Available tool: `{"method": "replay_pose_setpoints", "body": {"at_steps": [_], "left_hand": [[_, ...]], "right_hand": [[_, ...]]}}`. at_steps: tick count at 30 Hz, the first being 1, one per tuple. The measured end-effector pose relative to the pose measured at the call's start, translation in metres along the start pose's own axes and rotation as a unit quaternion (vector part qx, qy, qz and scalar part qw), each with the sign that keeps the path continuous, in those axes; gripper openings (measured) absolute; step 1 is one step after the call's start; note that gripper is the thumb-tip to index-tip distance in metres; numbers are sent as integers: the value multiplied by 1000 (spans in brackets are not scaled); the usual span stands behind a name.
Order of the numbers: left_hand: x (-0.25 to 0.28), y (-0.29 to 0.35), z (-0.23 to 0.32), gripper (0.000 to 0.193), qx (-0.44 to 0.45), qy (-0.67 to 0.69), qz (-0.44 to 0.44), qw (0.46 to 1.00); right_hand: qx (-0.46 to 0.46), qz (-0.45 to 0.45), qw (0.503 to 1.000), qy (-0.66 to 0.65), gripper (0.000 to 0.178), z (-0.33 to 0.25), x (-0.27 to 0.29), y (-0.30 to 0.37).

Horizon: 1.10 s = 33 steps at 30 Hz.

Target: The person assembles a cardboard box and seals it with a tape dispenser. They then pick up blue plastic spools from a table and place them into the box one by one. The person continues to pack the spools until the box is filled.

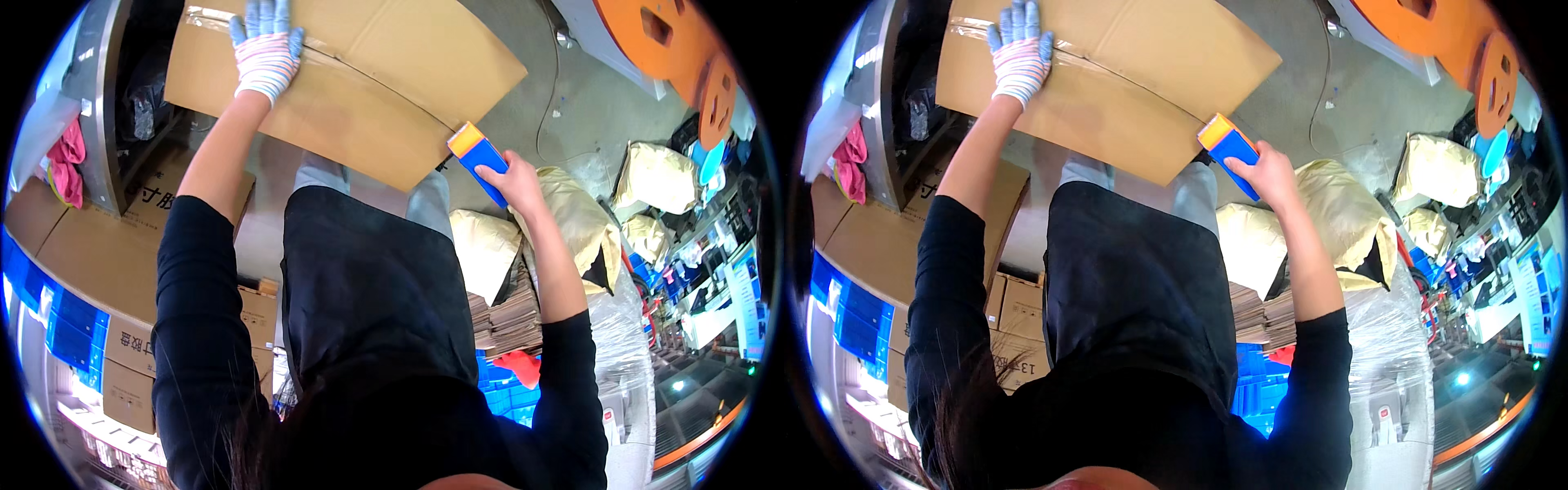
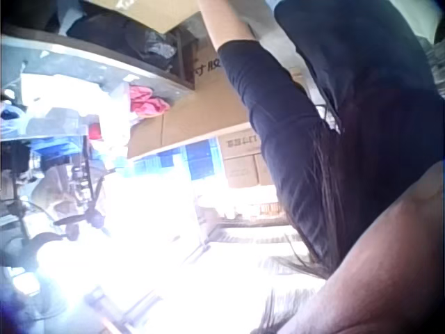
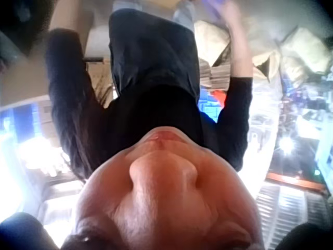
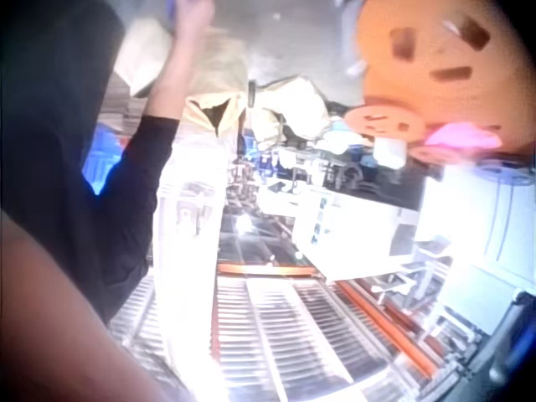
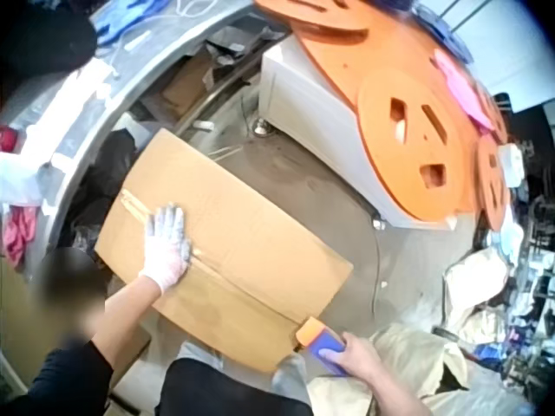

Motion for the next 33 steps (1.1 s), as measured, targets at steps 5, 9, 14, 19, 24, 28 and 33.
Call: {"method": "replay_pose_setpoints", "body": {"at_steps": [5, 9, 14, 19, 24, 28, 33], "left_hand": [[-19, 27, 140, 59, -118, 6, -98, 988], [-26, 67, 255, 56, -226, 140, -91, 960], [-27, 72, 270, 54, -248, 107, -84, 959], [-25, 72, 270, 61, -248, 91, -75, 961], [-21, 76, 277, 57, -286, 51, -94, 952], [-23, 95, 306, 50, -475, 74, -105, 871], [-46, 102, 368, 43, -532, -163, -248, 793]], "right_hand": [[-5, -10, 1000, 14, 68, 12, -16, -22], [-9, -12, 1000, 21, 69, 17, -22, -24], [23, -11, 999, 33, 68, 9, -14, -22], [-11, -26, 997, 79, 68, 96, -18, -20], [-29, 7, 999, 35, 65, 118, -60, -58], [-17, 7, 994, 104, 47, 36, -84, -106], [-94, -58, 994, 16, 44, 61, -138, -119]]}}
Point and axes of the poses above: each hand's wrist, its own y-axis away from the middle knuckle, its own x-axis out of the back of the hand, z = x × y, the point moved 9 cm from there along -y, towards the middle knuckle, and after that the axes turned 2 degrees about -x, right-handed, at the moved point
